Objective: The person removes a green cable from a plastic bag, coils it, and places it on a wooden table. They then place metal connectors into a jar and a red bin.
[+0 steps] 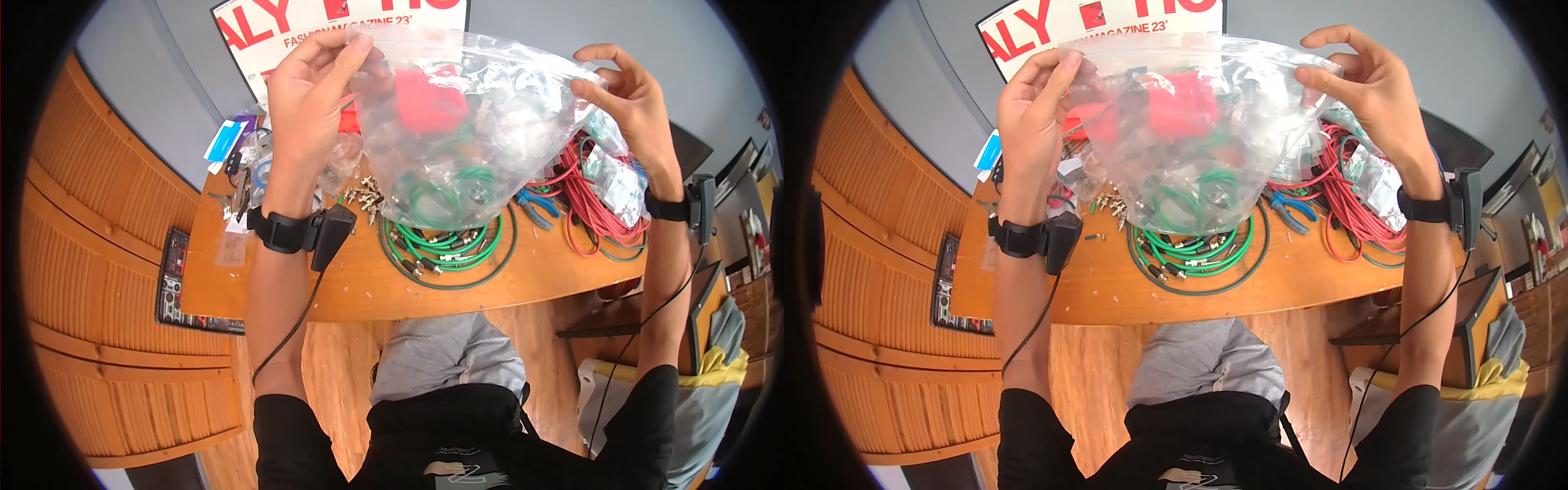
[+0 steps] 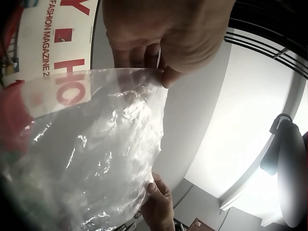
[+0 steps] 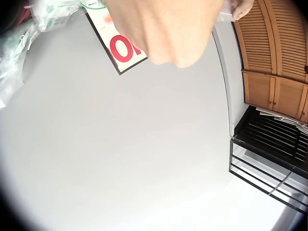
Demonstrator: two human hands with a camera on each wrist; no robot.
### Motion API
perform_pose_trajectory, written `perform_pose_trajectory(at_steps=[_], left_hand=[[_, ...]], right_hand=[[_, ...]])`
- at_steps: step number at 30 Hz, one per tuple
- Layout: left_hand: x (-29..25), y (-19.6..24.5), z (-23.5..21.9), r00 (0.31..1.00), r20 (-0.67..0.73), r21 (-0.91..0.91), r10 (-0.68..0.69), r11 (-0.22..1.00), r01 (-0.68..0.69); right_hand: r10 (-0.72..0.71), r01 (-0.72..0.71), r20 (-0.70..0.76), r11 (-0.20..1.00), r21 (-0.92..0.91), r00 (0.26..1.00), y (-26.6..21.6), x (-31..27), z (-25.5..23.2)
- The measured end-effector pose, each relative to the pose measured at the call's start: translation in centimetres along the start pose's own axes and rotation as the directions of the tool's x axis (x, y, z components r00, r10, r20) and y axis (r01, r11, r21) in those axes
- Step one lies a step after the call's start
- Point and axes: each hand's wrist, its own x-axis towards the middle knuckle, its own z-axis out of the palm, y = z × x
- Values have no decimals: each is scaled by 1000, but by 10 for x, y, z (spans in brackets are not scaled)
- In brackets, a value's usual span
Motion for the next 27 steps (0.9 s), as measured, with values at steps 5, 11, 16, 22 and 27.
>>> perform_pose_trajectory(at_steps=[5, 11, 16, 22, 27], left_hand=[[-1, -2, -3, 1000, 2, 82, 21, 996, -21], [-4, 16, 11, 997, 70, 126, 24, 992, -32], [-8, 29, 21, 993, 115, 146, 33, 988, -49], [-10, 35, 16, 988, 148, 177, 47, 982, -73], [-8, 36, 11, 984, 161, 272, 76, 955, -118]], right_hand=[[-72, 78, 49, 989, -128, 996, -15, 11, 6], [-152, 279, 331, 881, -382, 931, -68, 37, 43], [-126, 215, 348, 949, -231, 929, -102, 50, 80], [-149, 237, 384, 952, -193, 911, -105, 57, 89], [-164, 244, 393, 956, -161, 905, -104, 57, 90]])
